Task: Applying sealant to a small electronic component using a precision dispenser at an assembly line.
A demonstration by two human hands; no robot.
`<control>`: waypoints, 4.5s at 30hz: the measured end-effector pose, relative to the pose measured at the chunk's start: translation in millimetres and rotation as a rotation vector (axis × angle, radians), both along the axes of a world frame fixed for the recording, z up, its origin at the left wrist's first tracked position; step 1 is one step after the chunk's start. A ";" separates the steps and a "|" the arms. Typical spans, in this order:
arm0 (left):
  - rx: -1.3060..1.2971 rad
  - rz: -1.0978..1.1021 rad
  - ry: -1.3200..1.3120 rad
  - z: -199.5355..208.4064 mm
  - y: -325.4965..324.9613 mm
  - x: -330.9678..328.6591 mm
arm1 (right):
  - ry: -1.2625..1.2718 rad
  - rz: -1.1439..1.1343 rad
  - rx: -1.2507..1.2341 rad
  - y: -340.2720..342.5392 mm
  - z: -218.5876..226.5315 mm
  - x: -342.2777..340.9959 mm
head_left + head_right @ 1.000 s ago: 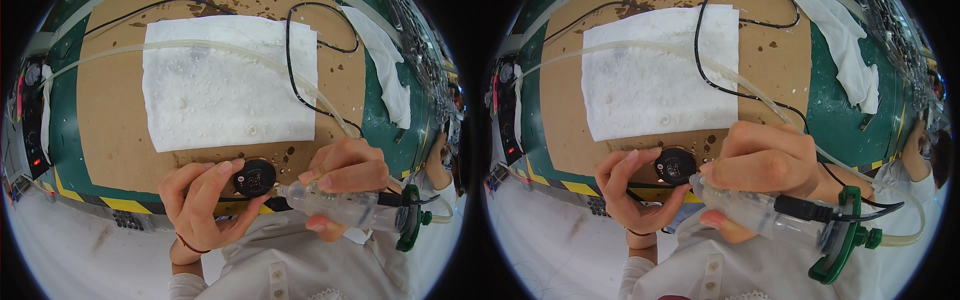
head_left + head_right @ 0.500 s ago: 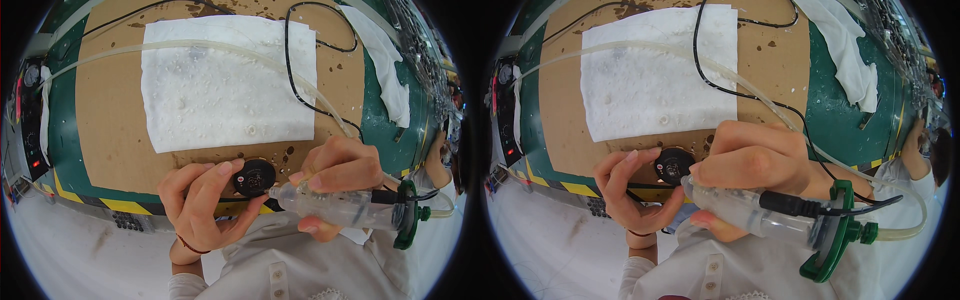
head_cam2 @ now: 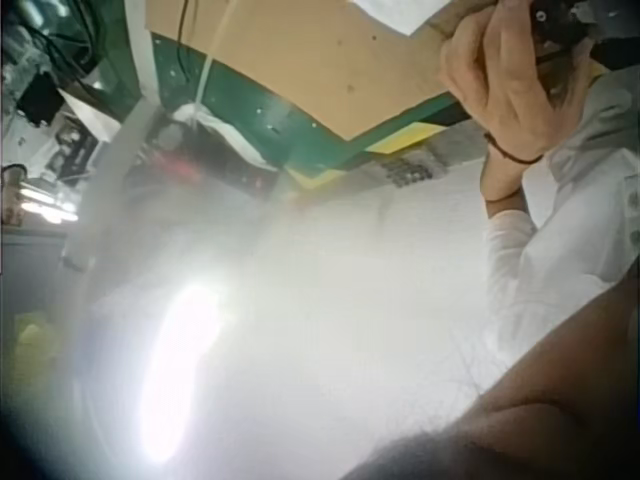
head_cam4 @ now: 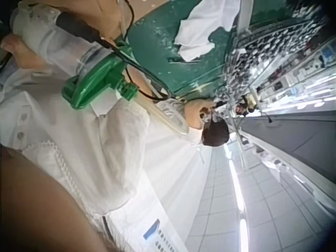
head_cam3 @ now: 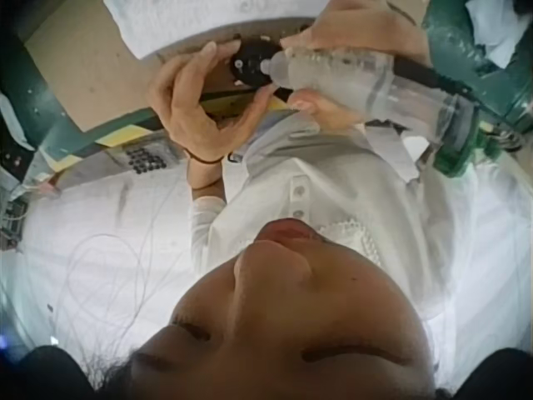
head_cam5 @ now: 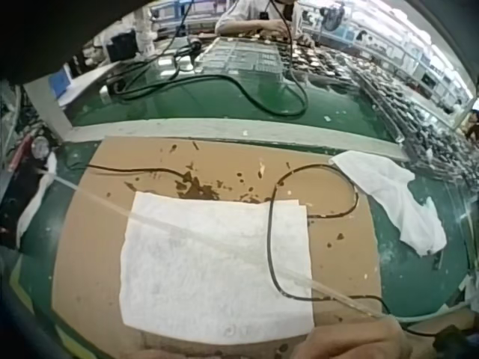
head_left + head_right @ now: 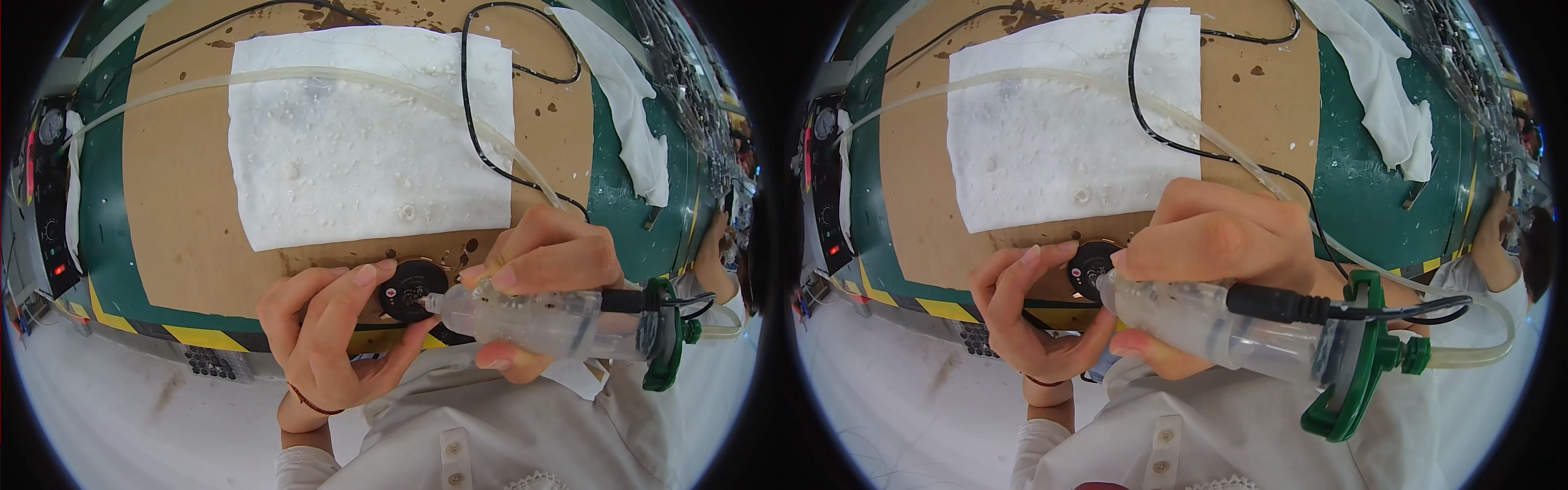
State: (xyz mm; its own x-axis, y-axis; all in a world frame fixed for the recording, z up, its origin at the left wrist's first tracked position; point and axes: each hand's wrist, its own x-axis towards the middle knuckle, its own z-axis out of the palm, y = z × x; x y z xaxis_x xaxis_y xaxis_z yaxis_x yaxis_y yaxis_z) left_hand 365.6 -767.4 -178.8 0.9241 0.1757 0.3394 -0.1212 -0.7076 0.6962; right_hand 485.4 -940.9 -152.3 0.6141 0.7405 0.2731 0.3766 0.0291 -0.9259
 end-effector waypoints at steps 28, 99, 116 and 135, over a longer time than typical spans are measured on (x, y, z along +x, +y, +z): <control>0.838 0.698 -0.166 51.4 216.8 15.6 | 0.474 -0.446 0.169 -7.9 -15.9 16.8; 0.340 0.136 -0.034 23.6 -12.8 43.9 | 0.124 -0.180 -0.169 -13.2 -3.5 4.7; 0.383 0.131 -0.044 16.8 -13.7 48.3 | 0.622 -0.248 0.005 -14.1 0.6 12.6; 0.395 0.136 -0.049 20.3 -14.0 48.8 | 0.543 -0.270 0.039 -10.6 4.5 12.8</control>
